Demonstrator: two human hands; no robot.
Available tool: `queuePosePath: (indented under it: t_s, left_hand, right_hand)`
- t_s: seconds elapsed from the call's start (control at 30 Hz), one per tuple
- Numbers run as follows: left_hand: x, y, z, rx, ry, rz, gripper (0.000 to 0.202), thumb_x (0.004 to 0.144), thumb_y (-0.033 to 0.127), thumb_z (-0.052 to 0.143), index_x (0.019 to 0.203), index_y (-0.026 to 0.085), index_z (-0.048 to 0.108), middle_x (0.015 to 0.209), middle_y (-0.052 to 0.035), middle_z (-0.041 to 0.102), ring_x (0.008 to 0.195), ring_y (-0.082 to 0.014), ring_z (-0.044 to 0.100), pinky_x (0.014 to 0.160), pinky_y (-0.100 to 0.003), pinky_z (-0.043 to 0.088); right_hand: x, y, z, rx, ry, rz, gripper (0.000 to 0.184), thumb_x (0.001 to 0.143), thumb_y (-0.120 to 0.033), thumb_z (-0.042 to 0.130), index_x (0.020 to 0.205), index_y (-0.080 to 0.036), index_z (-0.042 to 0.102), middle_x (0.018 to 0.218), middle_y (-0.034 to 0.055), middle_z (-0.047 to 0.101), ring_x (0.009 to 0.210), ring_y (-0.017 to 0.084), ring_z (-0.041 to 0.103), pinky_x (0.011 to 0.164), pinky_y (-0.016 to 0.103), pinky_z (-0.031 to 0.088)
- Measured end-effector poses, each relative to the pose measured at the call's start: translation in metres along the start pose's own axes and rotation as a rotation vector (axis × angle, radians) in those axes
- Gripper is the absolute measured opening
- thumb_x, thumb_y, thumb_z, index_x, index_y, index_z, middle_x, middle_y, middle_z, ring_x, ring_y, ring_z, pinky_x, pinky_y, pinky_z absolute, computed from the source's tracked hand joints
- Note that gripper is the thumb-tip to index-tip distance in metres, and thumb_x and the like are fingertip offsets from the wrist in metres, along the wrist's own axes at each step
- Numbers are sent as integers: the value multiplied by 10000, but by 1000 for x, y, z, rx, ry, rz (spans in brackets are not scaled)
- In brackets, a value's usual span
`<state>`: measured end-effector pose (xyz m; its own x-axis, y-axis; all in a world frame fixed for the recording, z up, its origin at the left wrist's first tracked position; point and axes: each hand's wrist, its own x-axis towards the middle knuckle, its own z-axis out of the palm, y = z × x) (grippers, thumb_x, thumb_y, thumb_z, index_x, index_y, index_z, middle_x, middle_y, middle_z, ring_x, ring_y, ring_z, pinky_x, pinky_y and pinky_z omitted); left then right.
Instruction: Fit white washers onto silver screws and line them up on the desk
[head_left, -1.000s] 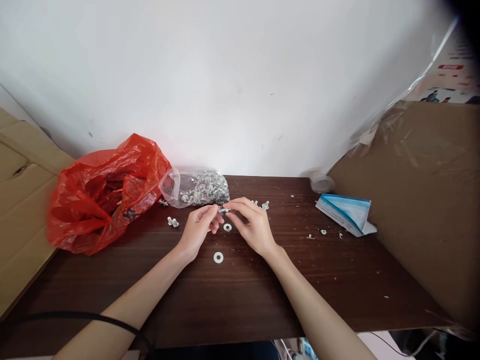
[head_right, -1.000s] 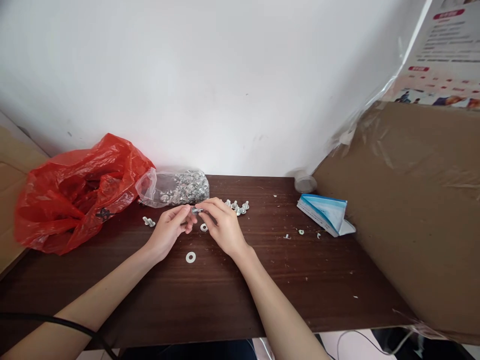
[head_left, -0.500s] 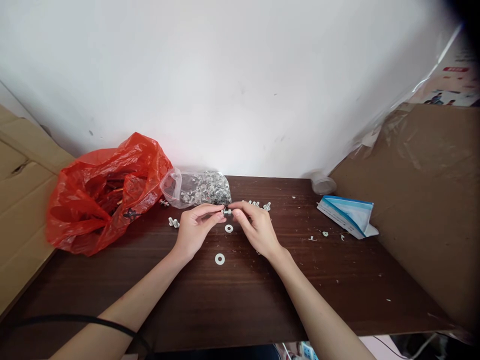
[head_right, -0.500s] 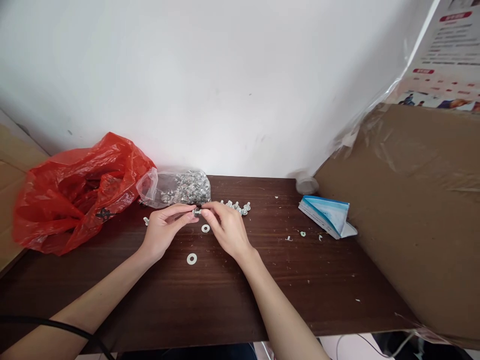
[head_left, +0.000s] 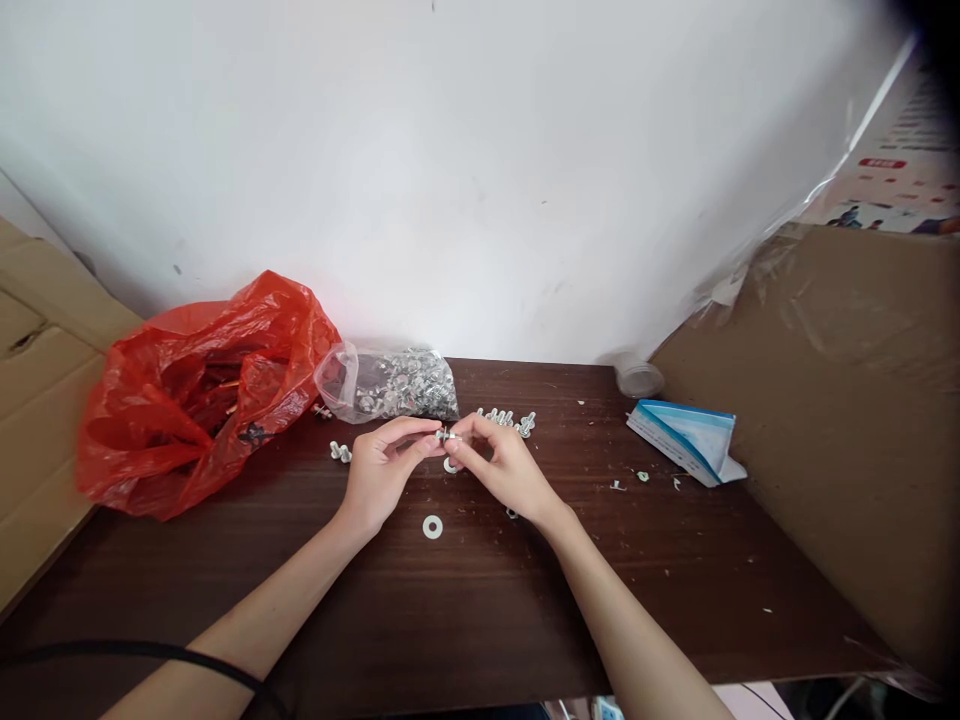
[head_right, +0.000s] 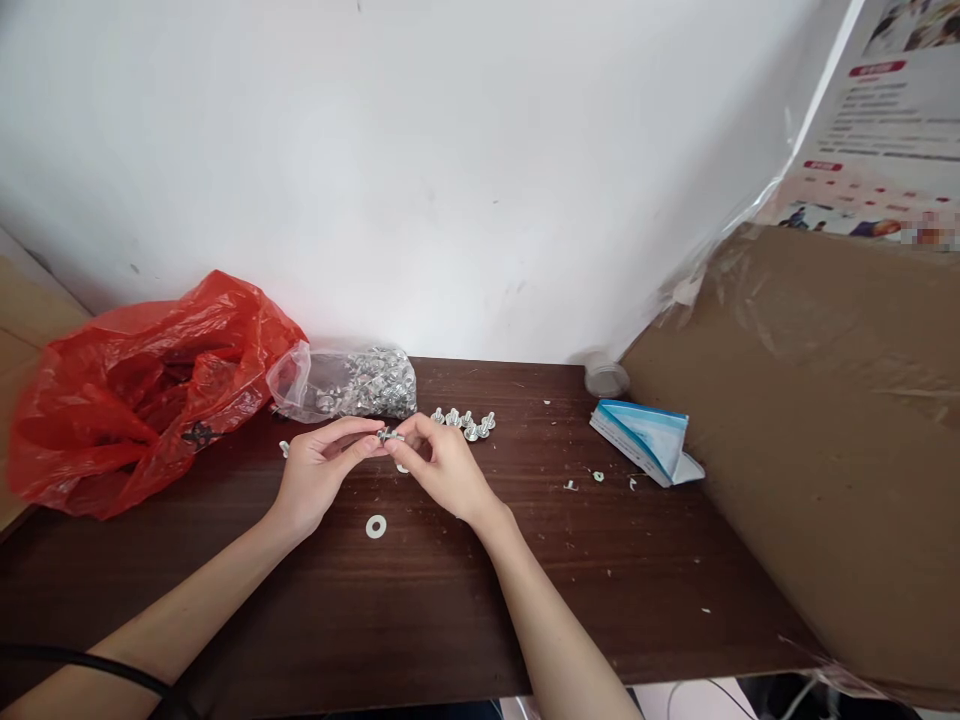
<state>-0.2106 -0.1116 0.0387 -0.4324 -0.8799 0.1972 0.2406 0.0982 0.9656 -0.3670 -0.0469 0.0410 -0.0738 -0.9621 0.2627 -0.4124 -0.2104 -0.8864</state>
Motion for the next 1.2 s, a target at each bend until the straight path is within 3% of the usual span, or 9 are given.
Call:
queuePosePath:
  t_s: [0.07, 0.2, 0.37, 0.53, 0.73, 0.9, 1.0, 1.1, 1.2]
  left_hand:
    - [0, 2, -1, 16, -3, -3, 203, 683, 250, 765, 849, 138, 738, 843, -31, 693, 729, -184, 698, 756, -311, 613]
    - [1, 2, -1, -14, 21, -6, 215, 694, 264, 758, 862, 134, 731, 875, -40, 699, 749, -192, 700, 760, -315, 611]
    - [2, 2, -2, 3, 29, -3, 210, 702, 257, 750, 869, 131, 727, 858, -40, 705, 701, -170, 694, 732, -293, 604]
    - [3, 1, -4, 85, -6, 53, 184, 714, 233, 732, 873, 143, 723, 878, -46, 710, 818, -167, 679, 766, -256, 582]
    - [2, 0, -3, 156, -92, 148, 170, 761, 210, 681, 919, 169, 728, 919, -44, 673, 867, -146, 649, 798, -240, 559]
    - [1, 4, -3, 87, -136, 92, 295, 764, 218, 679, 1056, 176, 681, 1071, -66, 667, 972, -162, 633, 903, -277, 521]
    - [3, 5, -4, 117, -80, 24, 328, 785, 305, 664, 1084, 171, 662, 1022, -66, 679, 923, -163, 635, 807, -257, 539]
    - [4, 3, -6, 202, -66, -31, 290, 769, 377, 669, 928, 136, 691, 847, -58, 684, 741, -145, 622, 647, -228, 519]
    - [5, 0, -7, 248, -96, -77, 298, 754, 402, 673, 849, 119, 683, 752, -49, 670, 637, -128, 589, 588, -228, 492]
  right_hand:
    - [0, 1, 0, 19, -15, 36, 463, 951, -466, 358, 670, -161, 562, 631, 15, 598, 604, 108, 551, 637, 244, 438]
    - [-1, 3, -1, 25, 11, 7, 296, 865, -467, 549, 957, -186, 558, 681, -15, 601, 598, 108, 541, 586, 231, 427]
    - [-1, 1, 3, 10, -49, -5, 342, 943, -449, 399, 800, -174, 542, 641, -3, 595, 591, 104, 545, 609, 233, 430]
    - [-1, 2, 5, -59, -12, -26, 274, 867, -412, 563, 1033, -205, 493, 637, -45, 575, 565, 106, 531, 566, 216, 395]
    - [-2, -1, 5, -70, -82, -21, 205, 943, -400, 421, 918, -203, 469, 647, -38, 564, 589, 104, 530, 628, 227, 403]
    - [-4, -5, 6, -95, -107, -24, 223, 973, -390, 339, 888, -203, 425, 666, -37, 556, 620, 111, 519, 667, 240, 392]
    - [-4, -5, 5, -188, -92, -29, 217, 974, -390, 333, 927, -202, 431, 696, -27, 562, 635, 122, 521, 656, 244, 378]
    - [-4, -4, 5, -343, -66, -58, 213, 968, -387, 351, 979, -199, 451, 723, -16, 559, 639, 133, 517, 628, 242, 355]
    - [-4, -2, 4, -453, -54, -82, 226, 966, -390, 361, 999, -194, 469, 724, -11, 567, 624, 136, 524, 607, 239, 343]
